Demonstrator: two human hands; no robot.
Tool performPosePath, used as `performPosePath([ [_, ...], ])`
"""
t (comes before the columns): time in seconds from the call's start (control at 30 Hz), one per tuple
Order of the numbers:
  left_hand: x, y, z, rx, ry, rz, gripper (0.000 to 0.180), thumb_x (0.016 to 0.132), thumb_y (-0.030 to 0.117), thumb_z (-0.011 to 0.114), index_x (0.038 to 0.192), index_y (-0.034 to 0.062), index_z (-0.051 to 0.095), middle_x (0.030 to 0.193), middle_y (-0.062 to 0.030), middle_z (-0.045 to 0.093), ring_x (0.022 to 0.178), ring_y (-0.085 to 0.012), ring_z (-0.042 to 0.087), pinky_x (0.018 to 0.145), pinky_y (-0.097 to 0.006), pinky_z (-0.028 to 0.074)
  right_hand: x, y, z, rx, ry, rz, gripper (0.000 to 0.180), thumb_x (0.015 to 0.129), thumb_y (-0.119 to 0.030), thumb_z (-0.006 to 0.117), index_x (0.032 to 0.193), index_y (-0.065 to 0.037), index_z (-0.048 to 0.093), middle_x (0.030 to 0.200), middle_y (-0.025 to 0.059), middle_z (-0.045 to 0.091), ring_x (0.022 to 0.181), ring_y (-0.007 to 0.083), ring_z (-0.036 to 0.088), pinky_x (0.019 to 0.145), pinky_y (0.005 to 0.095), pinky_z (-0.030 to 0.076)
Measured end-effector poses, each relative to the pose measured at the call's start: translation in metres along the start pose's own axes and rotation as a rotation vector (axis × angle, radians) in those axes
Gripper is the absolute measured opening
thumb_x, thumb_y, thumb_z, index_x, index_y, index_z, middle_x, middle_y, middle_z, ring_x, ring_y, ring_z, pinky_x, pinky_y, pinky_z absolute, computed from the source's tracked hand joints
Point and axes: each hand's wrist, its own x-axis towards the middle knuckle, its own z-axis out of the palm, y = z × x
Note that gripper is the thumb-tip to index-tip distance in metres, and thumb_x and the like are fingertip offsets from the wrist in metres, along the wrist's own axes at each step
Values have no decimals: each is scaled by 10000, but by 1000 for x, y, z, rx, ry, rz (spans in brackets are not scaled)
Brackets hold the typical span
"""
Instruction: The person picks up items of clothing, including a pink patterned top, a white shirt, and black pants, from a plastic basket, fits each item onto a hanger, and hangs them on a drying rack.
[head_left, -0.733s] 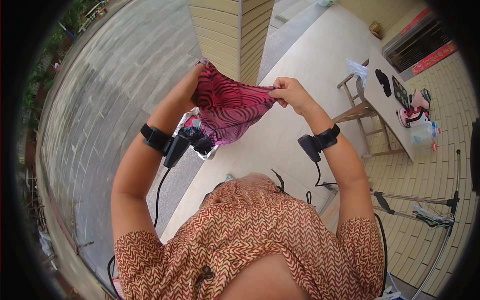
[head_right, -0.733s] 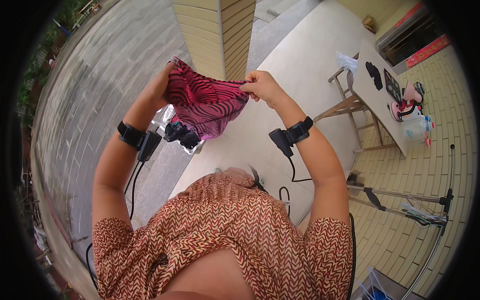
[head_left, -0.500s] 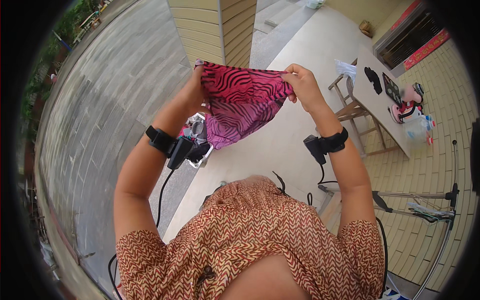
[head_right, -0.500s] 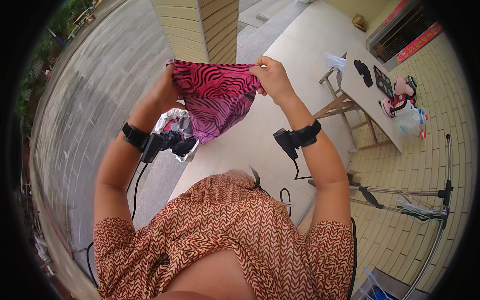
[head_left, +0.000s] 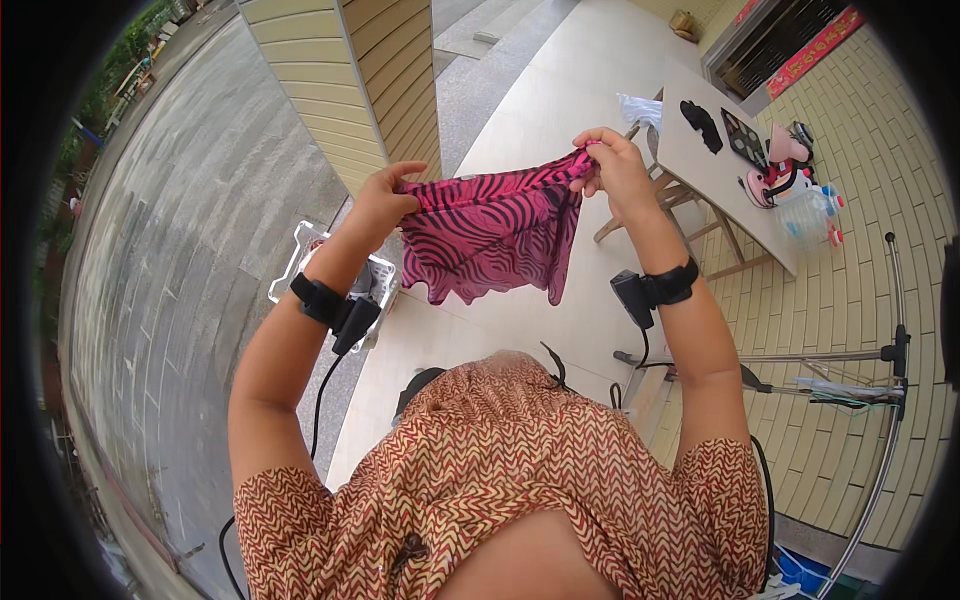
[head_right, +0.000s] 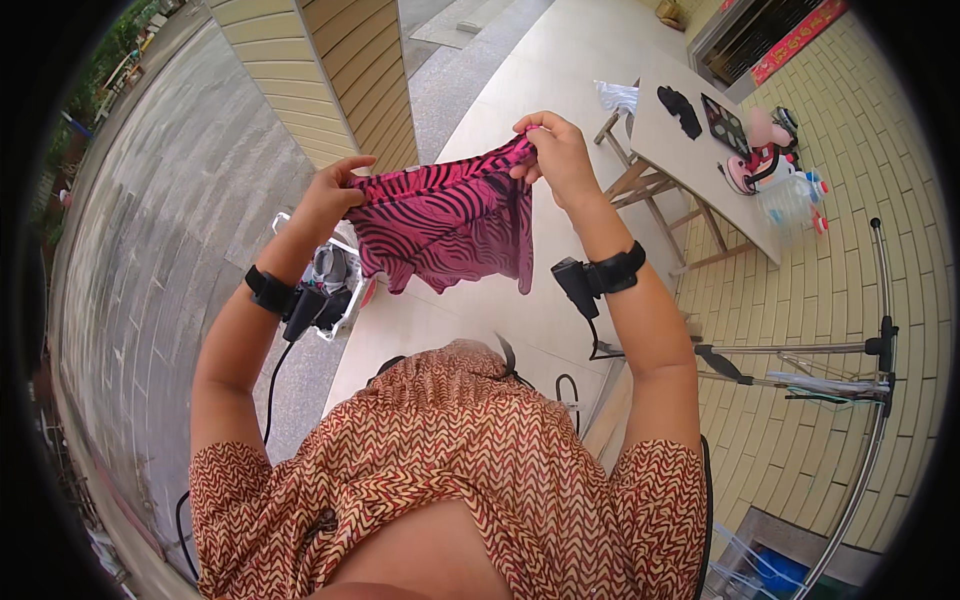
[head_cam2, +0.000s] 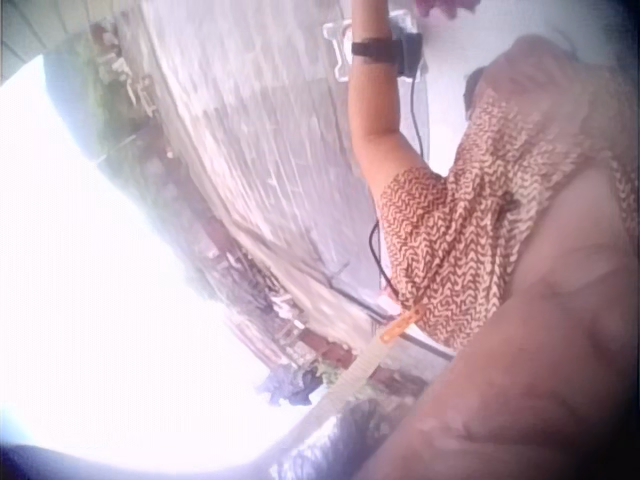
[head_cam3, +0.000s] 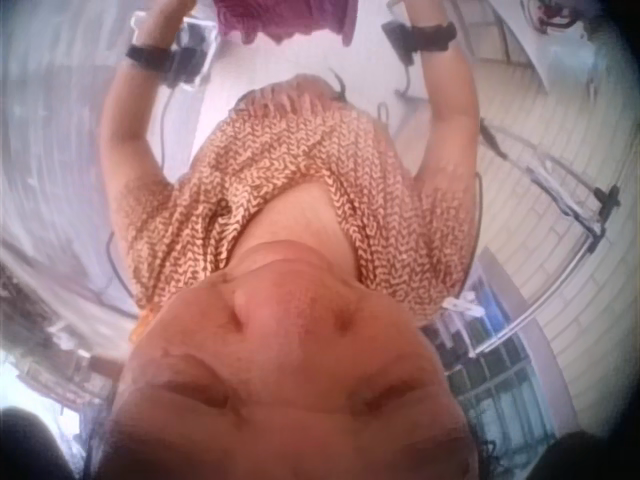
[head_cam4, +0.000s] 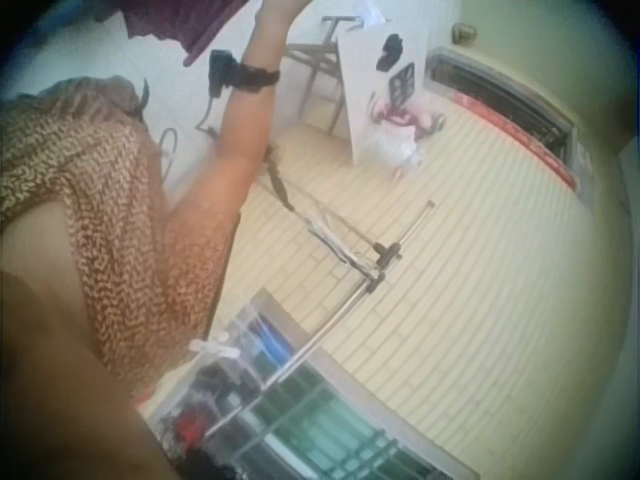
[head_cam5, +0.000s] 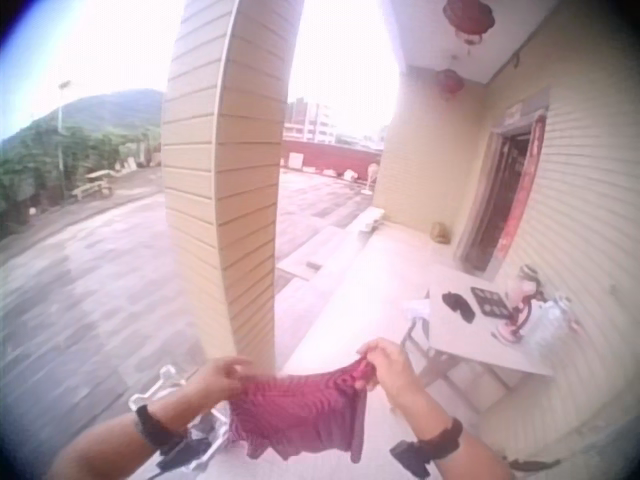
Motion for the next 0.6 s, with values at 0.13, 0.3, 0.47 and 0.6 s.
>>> performPosePath([
  [0.13, 6, -4, 1, 783, 202, 448, 439, 679, -93, 479, 1106, -11, 535, 841, -155, 540, 749, -246, 576, 674, -311, 461, -8, 2, -12, 42, 10, -65, 127, 848, -35, 407, 905, -21, 519, 692, 68, 580, 526, 141, 596, 409, 189, 421],
  [0.3, 39, -13, -18, 925, 503, 708, 329, 751, 9, 504, 1078, -2, 542, 939, -224, 526, 828, -368, 544, 751, -409, 443, -28, -8, -18, -32, 27, -174, 133, 785, 55, 427, 859, 4, 525, 666, 64, 580, 530, 99, 598, 430, 184, 445],
  [0.47, 60, -50, -58, -46, 170, -140, 242, 874, 231, 413, 918, 72, 591, 793, -57, 613, 660, -145, 605, 528, -290, 486, -24, 15, 8, -37, -9, -106, 113, 779, 29, 435, 856, 11, 515, 673, 76, 579, 547, 135, 618, 437, 220, 474],
  [0.6, 68, -51, -31, -261, 42, -177, 235, 884, 202, 382, 953, 81, 571, 804, -52, 611, 729, -182, 593, 638, -334, 492, -31, 39, 17, -57, 105, -23, 132, 758, 51, 418, 824, 21, 527, 687, 110, 589, 521, 185, 632, 398, 269, 480],
])
